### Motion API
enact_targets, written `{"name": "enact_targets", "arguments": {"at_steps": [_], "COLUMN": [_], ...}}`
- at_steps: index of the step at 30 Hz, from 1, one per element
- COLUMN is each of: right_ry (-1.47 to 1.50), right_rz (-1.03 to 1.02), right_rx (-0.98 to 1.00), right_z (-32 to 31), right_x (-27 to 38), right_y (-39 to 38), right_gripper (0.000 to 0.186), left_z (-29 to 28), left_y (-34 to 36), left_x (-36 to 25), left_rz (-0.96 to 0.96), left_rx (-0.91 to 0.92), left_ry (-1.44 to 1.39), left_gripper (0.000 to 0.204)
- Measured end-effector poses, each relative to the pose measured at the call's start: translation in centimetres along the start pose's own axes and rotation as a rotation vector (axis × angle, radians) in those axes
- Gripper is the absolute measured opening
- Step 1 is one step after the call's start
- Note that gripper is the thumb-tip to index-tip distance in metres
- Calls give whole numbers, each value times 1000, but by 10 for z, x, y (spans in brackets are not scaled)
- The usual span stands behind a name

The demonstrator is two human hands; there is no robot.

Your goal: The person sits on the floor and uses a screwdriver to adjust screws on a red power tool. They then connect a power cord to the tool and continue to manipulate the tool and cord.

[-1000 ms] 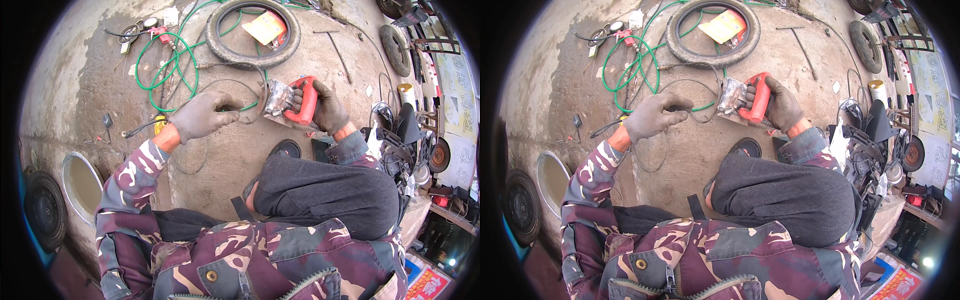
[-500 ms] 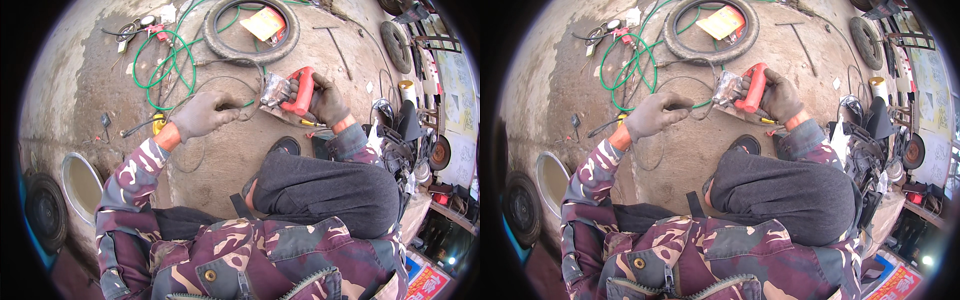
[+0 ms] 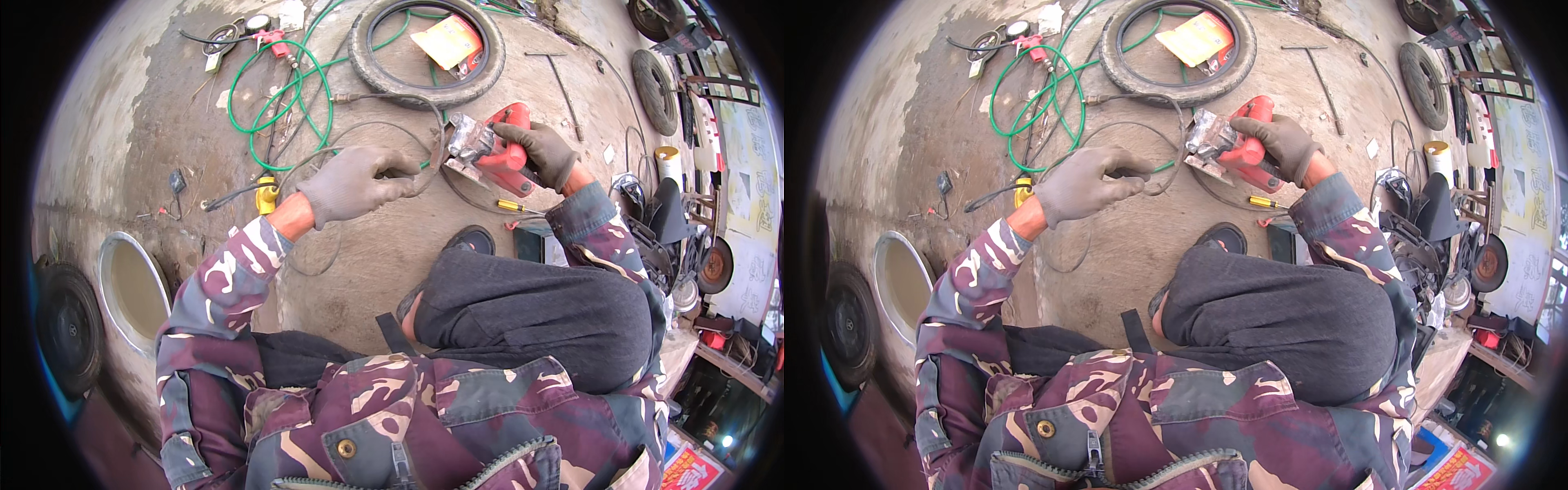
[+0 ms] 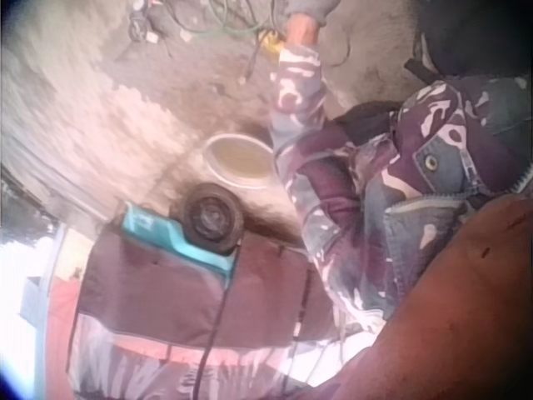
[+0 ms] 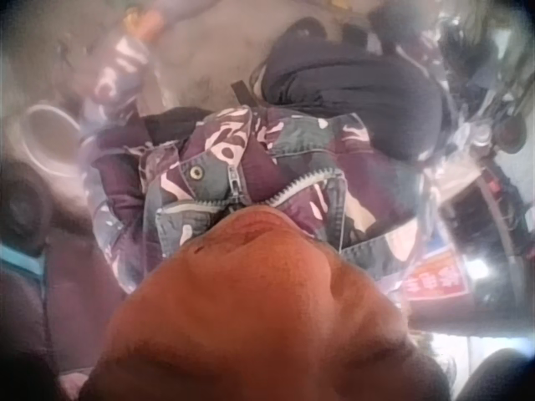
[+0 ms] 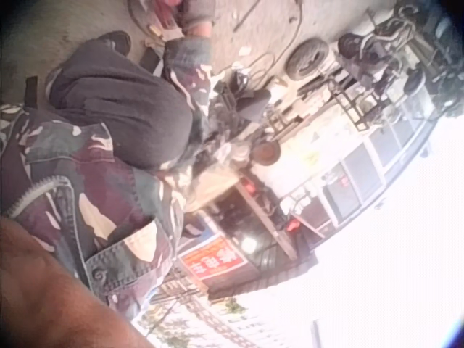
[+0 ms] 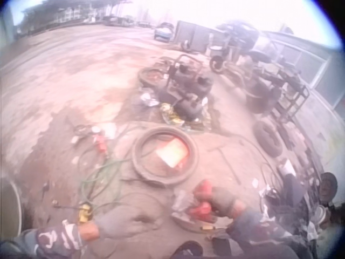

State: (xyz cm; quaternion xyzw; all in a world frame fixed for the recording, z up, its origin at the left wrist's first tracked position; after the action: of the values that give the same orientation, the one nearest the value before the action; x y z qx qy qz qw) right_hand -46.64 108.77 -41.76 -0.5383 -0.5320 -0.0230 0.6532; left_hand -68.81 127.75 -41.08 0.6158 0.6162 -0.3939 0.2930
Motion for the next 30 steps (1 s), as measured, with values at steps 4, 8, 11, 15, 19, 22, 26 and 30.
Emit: {"name": "enact_targets", "arguments": {"at_steps": [4, 8, 11, 15, 19, 22, 26, 30], "right_ry": [-758, -856, -535, -388, -323, -390, -389, -444], "right_rz": [-74, -295, -170, -120, -261, -233, -275, -290], "right_rx": [47, 138, 26, -35, 72, 42, 19, 22], "right_z": [0, 2, -26, -61, -66, -76, -76, -72], "right_x": [25, 34, 16, 0, -4, -12, -8, -1], "right_y": [-2, -3, -2, -18, -23, -18, -18, -20], "right_gripper": [52, 54, 55, 54, 54, 53, 50, 49], "left_z": [-2, 0, -4, -5, -2, 4, 5, 9], "left_y": [1, -1, -5, -5, -1, 1, 0, -1], "left_x": [1, 11, 15, 20, 15, 16, 19, 26], "left_rz": [36, -4, -12, -33, 34, 41, 30, -46], "left_rx": [-18, 4, -4, -24, -56, -34, -13, 49], "left_ry": [77, 30, 48, 11, 74, 83, 97, 57], "left_gripper": [39, 38, 37, 36, 34, 35, 36, 35]}}
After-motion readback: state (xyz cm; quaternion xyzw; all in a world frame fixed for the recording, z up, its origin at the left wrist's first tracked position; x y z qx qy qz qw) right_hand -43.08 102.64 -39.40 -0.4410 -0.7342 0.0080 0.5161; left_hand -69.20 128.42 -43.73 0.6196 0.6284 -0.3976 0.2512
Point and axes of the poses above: each hand's wrist, its own y-axis towards the middle knuckle, its own z-axis out of the palm, x = y × z, the point moved 10 cm from there along y, towards the middle knuckle, and after that the axes turned 15 degrees about y, right-handed, at the moved point
